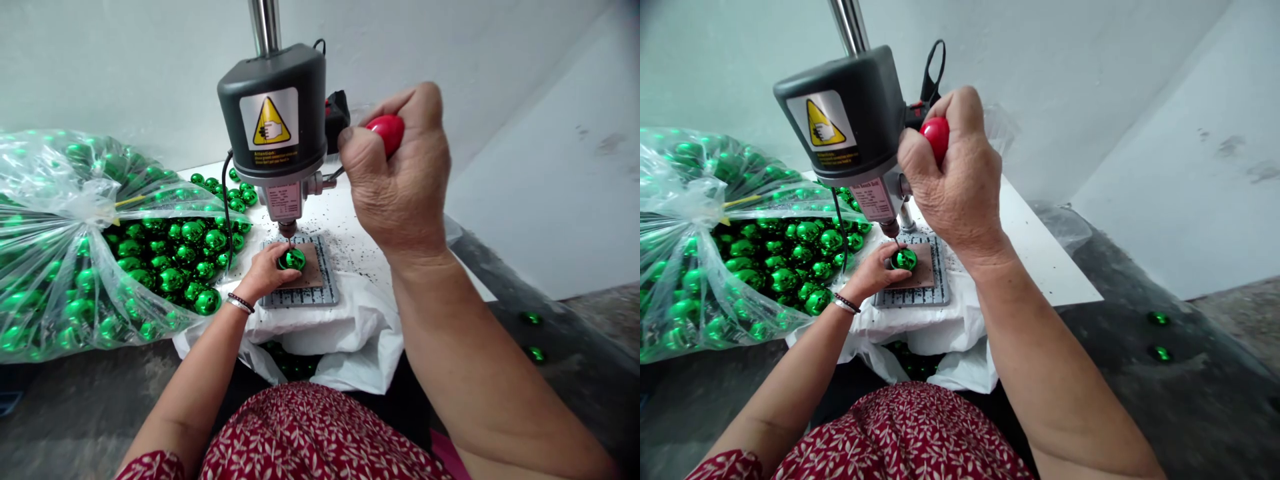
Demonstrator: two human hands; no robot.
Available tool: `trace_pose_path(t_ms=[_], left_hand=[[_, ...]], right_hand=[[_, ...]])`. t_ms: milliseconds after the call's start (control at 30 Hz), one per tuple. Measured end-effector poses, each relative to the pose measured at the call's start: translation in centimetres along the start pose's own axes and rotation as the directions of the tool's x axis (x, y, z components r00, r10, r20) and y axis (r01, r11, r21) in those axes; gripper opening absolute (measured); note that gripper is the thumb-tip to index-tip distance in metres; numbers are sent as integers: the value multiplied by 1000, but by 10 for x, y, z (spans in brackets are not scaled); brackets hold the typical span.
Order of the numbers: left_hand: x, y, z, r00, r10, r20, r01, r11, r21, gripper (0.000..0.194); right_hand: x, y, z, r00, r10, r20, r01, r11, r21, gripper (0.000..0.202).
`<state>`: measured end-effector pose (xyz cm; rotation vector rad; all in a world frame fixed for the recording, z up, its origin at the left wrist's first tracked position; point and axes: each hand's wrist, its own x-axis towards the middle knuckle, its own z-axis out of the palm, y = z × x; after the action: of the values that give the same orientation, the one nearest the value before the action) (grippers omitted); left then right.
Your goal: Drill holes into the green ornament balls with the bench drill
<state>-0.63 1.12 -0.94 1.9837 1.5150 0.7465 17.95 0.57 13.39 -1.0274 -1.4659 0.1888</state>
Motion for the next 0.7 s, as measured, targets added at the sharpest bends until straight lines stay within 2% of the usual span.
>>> trace_pose_path(t_ms=[133, 200, 300, 467, 700], left_hand=[[0, 2, 3, 991, -128, 48, 134, 979, -153, 63], [-1, 1, 4, 987, -154, 55, 161, 971, -177, 67], [-2, -1, 7, 990, -138, 25, 140, 977, -163, 67], [-1, -4, 9, 992, -125, 5, 124, 981, -150, 56], [2, -6, 10, 991, -135, 9, 135, 981, -139, 57]], right_hand=[[0, -3, -1, 1000, -1, 2, 1, 999, -47, 19], [0, -4, -1, 1000, 15, -22, -17, 997, -70, 18], [1, -4, 0, 999, 27, -47, -32, 993, -113, 17], [-2, -3, 0, 996, 15, -86, -31, 981, -191, 16], [-15, -3, -4, 991, -68, -116, 38, 969, -245, 12]])
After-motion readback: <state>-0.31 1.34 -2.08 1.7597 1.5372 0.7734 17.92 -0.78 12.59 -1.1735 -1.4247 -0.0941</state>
